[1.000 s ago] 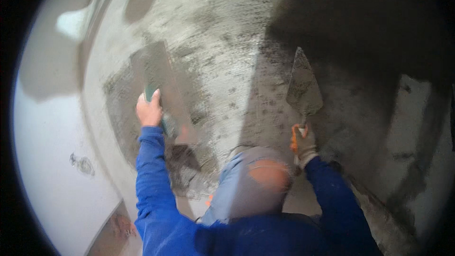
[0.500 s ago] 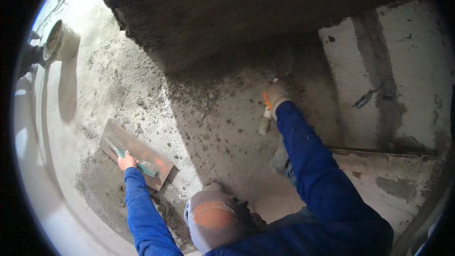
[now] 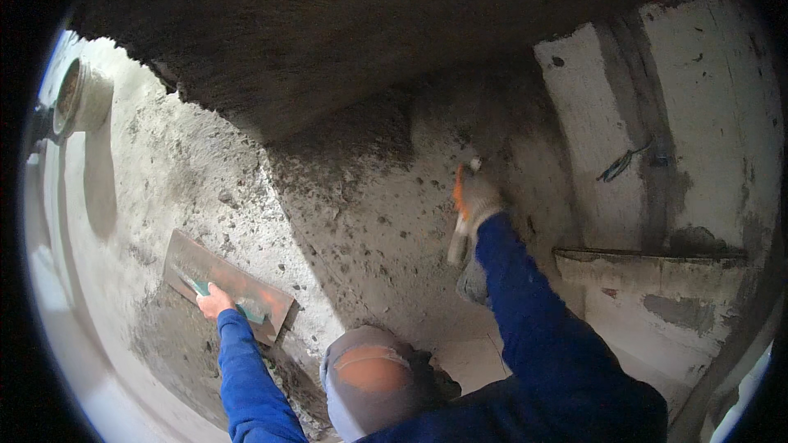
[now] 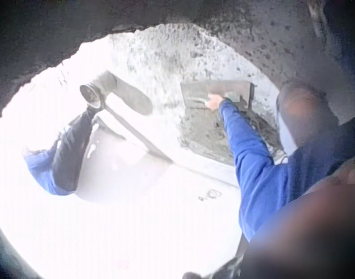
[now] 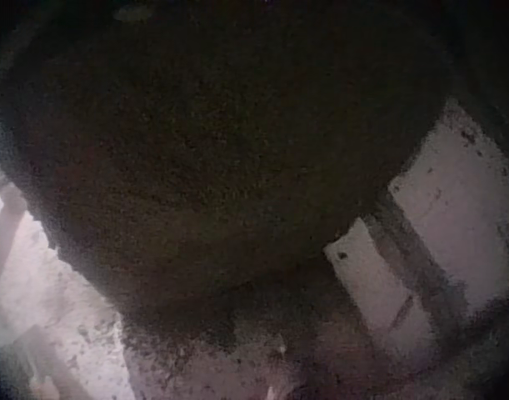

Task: The person scoops wet plaster from a pile on the floor using a trowel and applies it to a wall section. They then use a large rectangular float to smooth and level the plaster on the wall surface.

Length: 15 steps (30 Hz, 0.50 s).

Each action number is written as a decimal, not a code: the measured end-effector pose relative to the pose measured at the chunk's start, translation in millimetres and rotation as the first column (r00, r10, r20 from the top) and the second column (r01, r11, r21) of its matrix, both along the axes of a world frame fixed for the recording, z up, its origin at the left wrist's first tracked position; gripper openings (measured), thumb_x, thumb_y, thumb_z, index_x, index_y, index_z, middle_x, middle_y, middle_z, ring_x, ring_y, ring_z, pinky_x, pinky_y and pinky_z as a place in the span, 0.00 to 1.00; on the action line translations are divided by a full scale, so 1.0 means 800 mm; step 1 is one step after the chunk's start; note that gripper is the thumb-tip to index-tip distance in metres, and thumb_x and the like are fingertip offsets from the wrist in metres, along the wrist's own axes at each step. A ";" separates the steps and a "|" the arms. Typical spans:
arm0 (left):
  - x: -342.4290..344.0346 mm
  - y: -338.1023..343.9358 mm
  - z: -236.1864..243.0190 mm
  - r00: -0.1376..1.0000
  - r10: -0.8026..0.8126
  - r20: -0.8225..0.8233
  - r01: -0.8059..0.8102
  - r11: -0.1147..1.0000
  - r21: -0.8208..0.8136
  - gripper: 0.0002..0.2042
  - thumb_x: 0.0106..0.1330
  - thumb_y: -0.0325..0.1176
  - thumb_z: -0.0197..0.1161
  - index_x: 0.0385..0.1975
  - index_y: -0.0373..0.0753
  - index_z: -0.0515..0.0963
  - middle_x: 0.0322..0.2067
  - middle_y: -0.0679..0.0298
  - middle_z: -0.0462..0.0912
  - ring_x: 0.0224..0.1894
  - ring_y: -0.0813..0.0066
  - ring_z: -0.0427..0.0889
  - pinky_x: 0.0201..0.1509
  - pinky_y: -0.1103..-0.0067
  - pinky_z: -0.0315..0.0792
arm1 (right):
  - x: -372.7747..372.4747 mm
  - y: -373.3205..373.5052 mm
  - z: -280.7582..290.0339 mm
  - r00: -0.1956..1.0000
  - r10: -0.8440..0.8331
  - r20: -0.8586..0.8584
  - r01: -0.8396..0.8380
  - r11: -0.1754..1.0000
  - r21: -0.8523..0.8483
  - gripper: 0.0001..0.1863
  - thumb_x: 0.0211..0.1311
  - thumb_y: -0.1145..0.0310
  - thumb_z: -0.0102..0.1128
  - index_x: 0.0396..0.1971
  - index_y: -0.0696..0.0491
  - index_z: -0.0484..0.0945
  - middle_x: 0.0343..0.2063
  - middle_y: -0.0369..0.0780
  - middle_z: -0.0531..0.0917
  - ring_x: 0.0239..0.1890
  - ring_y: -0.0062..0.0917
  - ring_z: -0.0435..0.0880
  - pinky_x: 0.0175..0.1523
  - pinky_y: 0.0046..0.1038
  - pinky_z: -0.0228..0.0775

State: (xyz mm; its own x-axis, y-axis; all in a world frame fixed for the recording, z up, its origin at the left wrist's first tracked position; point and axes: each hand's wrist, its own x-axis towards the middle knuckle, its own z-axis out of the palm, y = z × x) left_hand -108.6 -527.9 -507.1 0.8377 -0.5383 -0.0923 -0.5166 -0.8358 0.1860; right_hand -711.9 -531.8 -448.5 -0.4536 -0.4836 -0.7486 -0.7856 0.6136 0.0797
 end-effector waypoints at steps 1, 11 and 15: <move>-0.001 0.000 0.000 1.000 -0.003 -0.016 0.003 1.000 0.000 0.22 0.58 0.43 0.63 0.44 0.29 0.77 0.42 0.42 0.81 0.46 0.43 0.80 0.52 0.59 0.72 | -0.031 -0.020 -0.012 0.974 0.199 -0.111 -0.189 0.977 0.101 0.25 0.72 0.58 0.41 0.64 0.55 0.65 0.58 0.45 0.74 0.57 0.38 0.76 0.59 0.42 0.69; 0.006 0.004 -0.010 0.999 0.033 -0.015 -0.033 0.999 -0.021 0.23 0.55 0.46 0.62 0.42 0.31 0.78 0.40 0.43 0.83 0.45 0.43 0.81 0.53 0.58 0.72 | 0.028 -0.042 0.058 0.977 0.063 -0.203 -0.047 0.995 0.085 0.25 0.69 0.57 0.51 0.61 0.54 0.69 0.62 0.43 0.72 0.58 0.41 0.75 0.59 0.37 0.70; 0.002 0.002 -0.008 0.999 0.030 -0.017 -0.030 0.999 -0.041 0.23 0.55 0.46 0.63 0.42 0.31 0.78 0.40 0.44 0.83 0.46 0.44 0.81 0.53 0.59 0.72 | 0.055 0.008 0.100 0.984 -0.176 0.015 0.176 0.975 -0.135 0.30 0.69 0.51 0.50 0.64 0.53 0.66 0.64 0.44 0.68 0.59 0.38 0.74 0.58 0.41 0.70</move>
State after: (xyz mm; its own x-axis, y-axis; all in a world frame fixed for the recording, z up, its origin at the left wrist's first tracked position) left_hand -106.9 -526.2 -513.1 0.8521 -0.5164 -0.0846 -0.4879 -0.8424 0.2286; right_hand -667.9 -525.4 -368.4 -0.5386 -0.4934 -0.6830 -0.6644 0.7472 -0.0158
